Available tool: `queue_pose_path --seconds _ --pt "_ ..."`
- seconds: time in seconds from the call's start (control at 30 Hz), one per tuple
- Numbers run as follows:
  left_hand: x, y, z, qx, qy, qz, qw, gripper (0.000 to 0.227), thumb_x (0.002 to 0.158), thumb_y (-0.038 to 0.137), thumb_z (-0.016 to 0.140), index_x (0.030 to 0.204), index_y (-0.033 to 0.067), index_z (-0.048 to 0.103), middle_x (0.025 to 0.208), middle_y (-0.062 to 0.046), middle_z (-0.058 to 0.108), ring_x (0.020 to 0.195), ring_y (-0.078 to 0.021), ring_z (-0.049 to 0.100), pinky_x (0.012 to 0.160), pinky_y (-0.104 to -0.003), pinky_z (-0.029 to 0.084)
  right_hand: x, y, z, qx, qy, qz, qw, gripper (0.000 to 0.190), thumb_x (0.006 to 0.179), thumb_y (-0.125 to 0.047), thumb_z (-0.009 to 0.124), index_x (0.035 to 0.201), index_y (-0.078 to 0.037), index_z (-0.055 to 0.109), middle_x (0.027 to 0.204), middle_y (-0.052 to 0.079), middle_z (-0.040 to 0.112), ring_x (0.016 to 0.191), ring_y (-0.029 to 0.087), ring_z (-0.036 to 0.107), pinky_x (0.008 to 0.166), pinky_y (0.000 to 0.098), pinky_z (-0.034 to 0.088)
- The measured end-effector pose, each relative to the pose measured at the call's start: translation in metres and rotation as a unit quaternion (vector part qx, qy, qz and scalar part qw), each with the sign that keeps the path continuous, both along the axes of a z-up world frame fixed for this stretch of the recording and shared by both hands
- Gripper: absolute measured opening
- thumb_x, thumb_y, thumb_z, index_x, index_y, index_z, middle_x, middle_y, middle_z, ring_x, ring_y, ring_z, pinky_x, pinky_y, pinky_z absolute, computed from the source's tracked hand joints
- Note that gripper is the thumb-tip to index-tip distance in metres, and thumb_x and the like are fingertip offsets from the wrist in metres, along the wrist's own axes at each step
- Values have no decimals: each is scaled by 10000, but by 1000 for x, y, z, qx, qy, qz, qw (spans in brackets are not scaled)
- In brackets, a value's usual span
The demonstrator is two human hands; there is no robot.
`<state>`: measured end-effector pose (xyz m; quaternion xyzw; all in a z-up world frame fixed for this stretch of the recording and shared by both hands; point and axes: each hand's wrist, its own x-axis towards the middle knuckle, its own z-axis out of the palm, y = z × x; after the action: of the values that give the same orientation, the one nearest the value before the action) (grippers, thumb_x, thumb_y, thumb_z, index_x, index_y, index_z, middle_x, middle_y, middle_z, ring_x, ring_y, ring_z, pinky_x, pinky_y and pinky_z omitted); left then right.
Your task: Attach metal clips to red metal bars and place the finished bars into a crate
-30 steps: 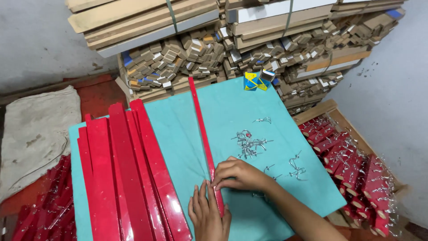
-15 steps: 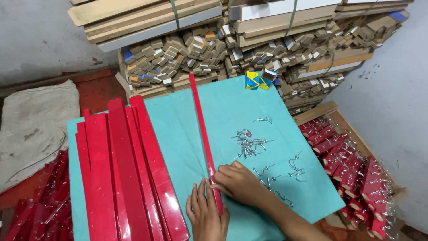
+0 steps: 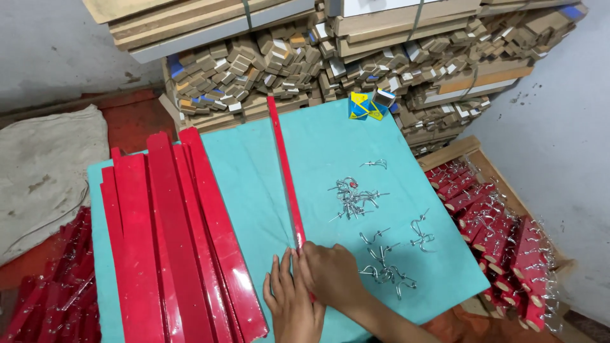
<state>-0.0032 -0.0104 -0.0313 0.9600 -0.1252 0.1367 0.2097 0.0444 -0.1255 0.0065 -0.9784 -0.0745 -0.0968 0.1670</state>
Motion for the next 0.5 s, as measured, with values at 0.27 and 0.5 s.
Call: queue_pose_path --seconds 0.27,0.5 --pt "0 6 12 -200 87 20 976 432 959 270 505 1347 85 542 1640 -127 330 1523 -390 284 1148 -558 282 80 -108 46 82 142 -57 985 222 1016 -343 512 987 -155 625 873 47 677 769 240 642 635 423 476" --pt "3 8 19 -268 69 41 960 626 922 120 519 1516 -10 371 1616 -212 272 1452 -425 320 1182 -534 262 125 -159 33 44 206 -4 978 269 979 -344 636 1220 -225 640 1194 77 621 1108 297 626 867 447 486"
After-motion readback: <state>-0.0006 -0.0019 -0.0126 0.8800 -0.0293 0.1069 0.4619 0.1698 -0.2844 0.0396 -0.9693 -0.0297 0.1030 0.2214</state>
